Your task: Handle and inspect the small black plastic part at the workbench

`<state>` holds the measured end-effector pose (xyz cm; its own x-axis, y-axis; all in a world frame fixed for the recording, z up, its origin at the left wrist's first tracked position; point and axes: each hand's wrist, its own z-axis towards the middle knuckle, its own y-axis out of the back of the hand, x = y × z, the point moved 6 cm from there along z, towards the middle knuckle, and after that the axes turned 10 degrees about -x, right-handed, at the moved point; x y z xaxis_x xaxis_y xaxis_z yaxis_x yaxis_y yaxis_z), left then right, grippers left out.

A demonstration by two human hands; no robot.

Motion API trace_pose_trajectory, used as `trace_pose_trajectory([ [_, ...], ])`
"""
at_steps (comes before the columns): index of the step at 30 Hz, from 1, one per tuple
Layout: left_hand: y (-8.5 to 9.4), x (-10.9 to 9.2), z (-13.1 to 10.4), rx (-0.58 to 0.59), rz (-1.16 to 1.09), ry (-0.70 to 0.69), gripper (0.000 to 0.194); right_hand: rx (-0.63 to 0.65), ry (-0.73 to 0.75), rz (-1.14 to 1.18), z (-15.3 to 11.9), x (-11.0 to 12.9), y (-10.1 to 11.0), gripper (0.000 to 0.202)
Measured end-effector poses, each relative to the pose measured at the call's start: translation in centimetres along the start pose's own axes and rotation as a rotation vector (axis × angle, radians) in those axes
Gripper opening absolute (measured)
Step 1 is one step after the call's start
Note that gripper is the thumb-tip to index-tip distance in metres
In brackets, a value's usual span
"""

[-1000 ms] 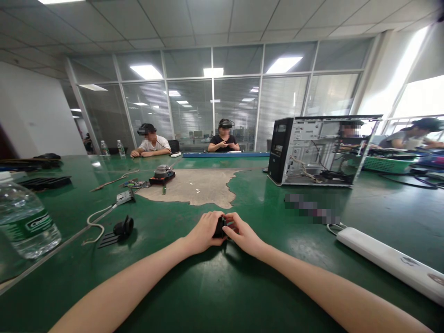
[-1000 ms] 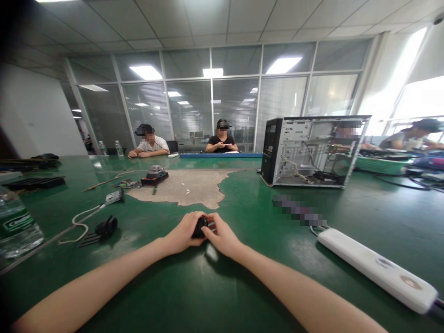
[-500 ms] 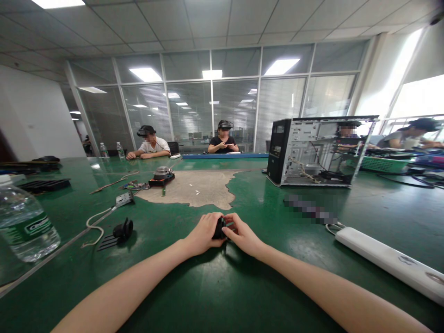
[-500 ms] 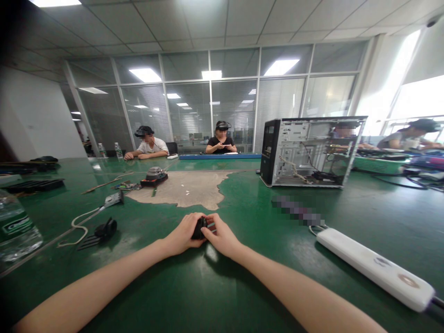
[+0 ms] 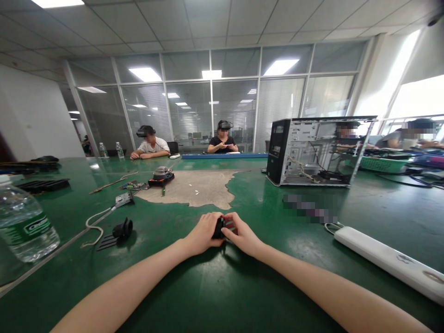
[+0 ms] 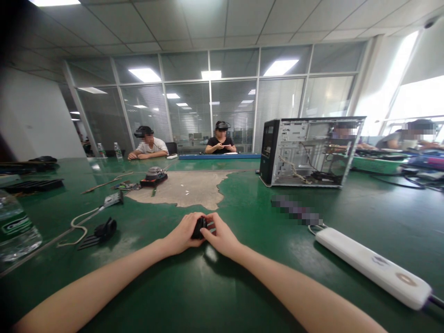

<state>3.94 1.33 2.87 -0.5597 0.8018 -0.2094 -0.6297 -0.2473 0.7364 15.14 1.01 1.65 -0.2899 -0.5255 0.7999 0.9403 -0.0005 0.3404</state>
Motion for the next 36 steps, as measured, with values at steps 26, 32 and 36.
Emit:
trace_pose_trajectory([
  [26, 0.1, -0.3, 0.1, 0.015, 0.016, 0.0, 0.056, -0.052, 0.125, -0.044, -0.2, 1.2, 0.5, 0.019],
  [32, 0.2, -0.3, 0.1, 0.016, 0.005, 0.011, 0.054, 0.034, -0.019, 0.028, -0.1, 0.4, -0.1, 0.023],
  [36, 0.3, -0.4, 0.1, 0.013, -0.004, 0.006, 0.055, -0.015, 0.1, -0.023, -0.3, 1.5, 0.4, 0.018],
])
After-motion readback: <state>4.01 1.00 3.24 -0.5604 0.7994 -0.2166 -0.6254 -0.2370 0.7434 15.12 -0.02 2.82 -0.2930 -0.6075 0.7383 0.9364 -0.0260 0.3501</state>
